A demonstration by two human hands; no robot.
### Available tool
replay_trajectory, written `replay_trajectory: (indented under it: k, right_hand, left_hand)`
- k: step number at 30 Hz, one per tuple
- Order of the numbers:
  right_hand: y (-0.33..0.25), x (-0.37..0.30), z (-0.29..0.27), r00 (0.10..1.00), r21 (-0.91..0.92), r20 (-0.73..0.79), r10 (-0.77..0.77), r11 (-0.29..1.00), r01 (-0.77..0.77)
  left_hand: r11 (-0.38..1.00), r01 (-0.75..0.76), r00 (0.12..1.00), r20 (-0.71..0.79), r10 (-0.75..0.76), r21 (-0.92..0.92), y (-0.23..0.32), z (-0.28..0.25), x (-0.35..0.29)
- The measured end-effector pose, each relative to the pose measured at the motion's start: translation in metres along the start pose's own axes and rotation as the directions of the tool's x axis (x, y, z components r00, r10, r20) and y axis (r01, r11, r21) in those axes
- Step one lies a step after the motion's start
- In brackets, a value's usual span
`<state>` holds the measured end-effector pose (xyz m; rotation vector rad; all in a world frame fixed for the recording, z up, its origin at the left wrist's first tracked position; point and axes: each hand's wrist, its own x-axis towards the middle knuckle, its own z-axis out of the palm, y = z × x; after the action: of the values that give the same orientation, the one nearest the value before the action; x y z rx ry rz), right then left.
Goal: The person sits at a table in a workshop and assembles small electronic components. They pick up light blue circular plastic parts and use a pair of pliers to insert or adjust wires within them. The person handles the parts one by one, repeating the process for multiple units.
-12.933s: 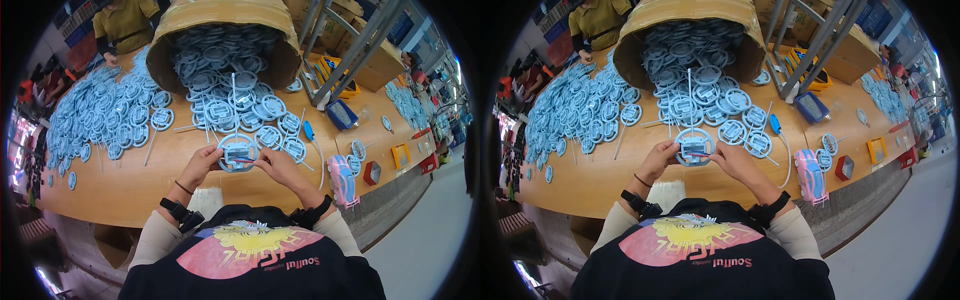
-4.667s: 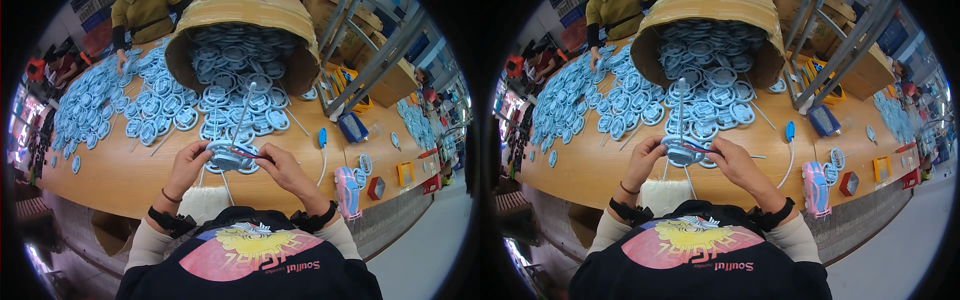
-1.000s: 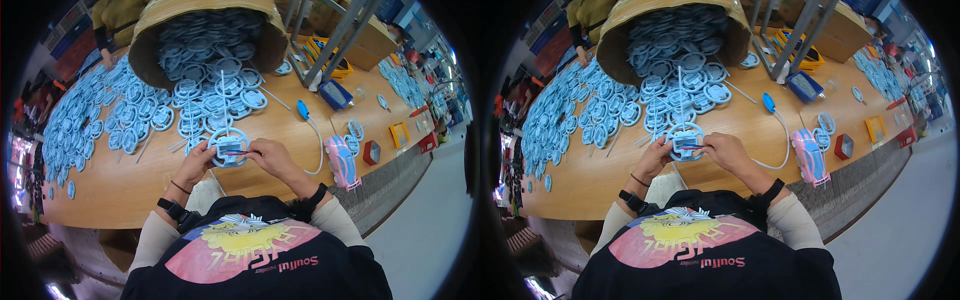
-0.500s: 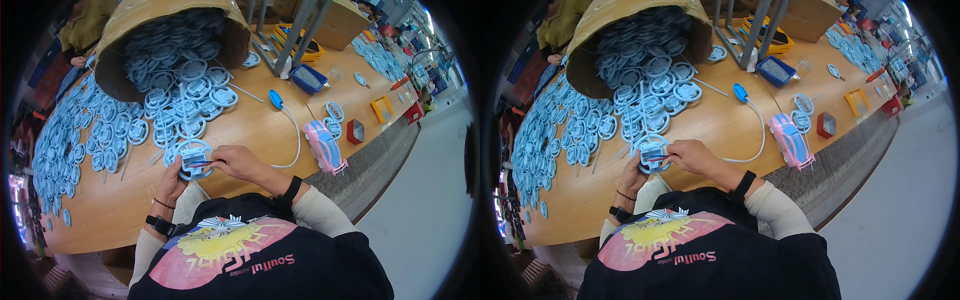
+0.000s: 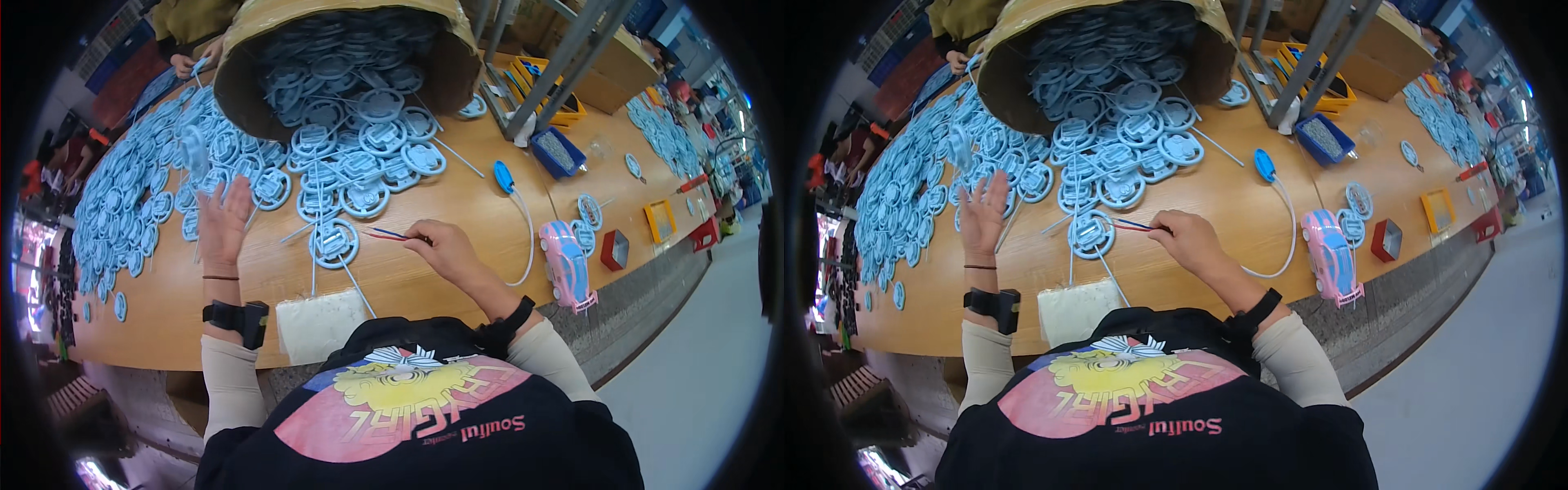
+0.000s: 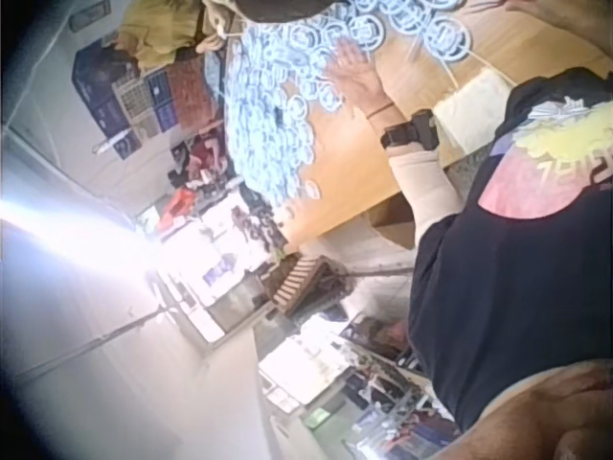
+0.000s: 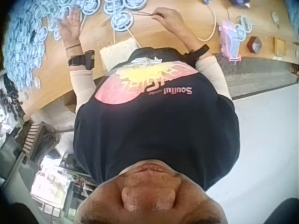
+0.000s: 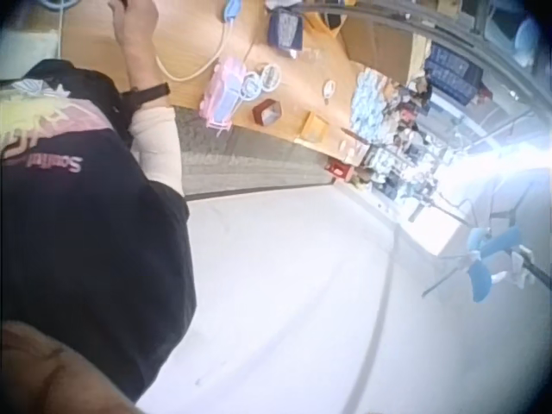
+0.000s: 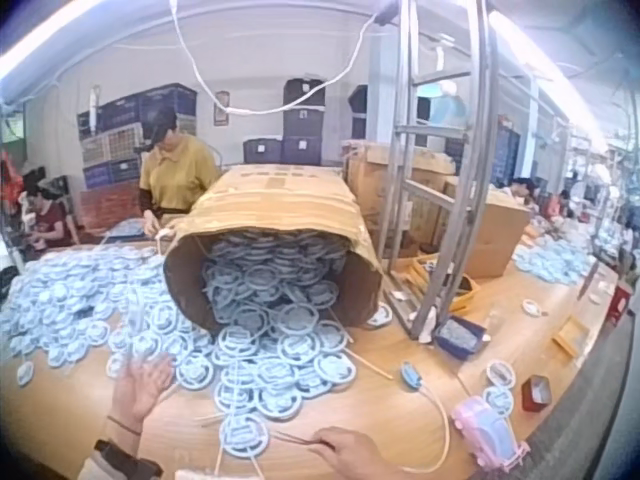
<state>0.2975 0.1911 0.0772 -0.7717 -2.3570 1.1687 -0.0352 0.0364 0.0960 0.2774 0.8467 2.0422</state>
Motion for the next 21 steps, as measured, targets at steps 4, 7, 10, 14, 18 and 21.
replay_trajectory:
  k: [4, 7, 10, 14, 18, 21]
  right_hand:
    - [0.003, -0.003, 0.006, 0.998, -0.008, 0.054, 0.022, 1.0, -0.022]
    - [0.011, -0.005, 0.011, 0.998, -0.017, 0.067, 0.014, 1.0, -0.013]
    - [0.012, -0.007, 0.011, 0.996, -0.036, 0.083, 0.023, 0.999, -0.02]
    - [0.015, -0.011, 0.009, 0.997, -0.033, 0.073, -0.01, 0.999, 0.013]
    - [0.016, -0.014, 0.003, 0.999, -0.013, 0.044, -0.009, 1.0, 0.01]
    - [0.017, -0.016, 0.001, 1.0, 0.003, 0.012, 0.004, 1.0, -0.004]
  left_hand:
    - [0.613, 0.157, 0.908, 0.131, -0.398, 0.775, -0.052, 0.009, -0.02]
    - [-0.045, -0.404, 0.87, 0.369, -0.327, 0.914, -0.108, 0.0, -0.027]
    - [-0.348, -0.691, 0.723, 0.62, -0.305, 0.634, -0.138, 0.008, -0.031]
    - [-0.669, -0.652, 0.712, 0.59, -0.38, 0.357, -0.154, 0.013, -0.01]
    - [-0.726, -0.663, 0.709, 0.464, -0.531, 0.182, -0.16, 0.016, 0.005]
    - [-0.716, -0.683, 0.669, 0.515, -0.535, 0.143, -0.158, 0.011, 0.008]
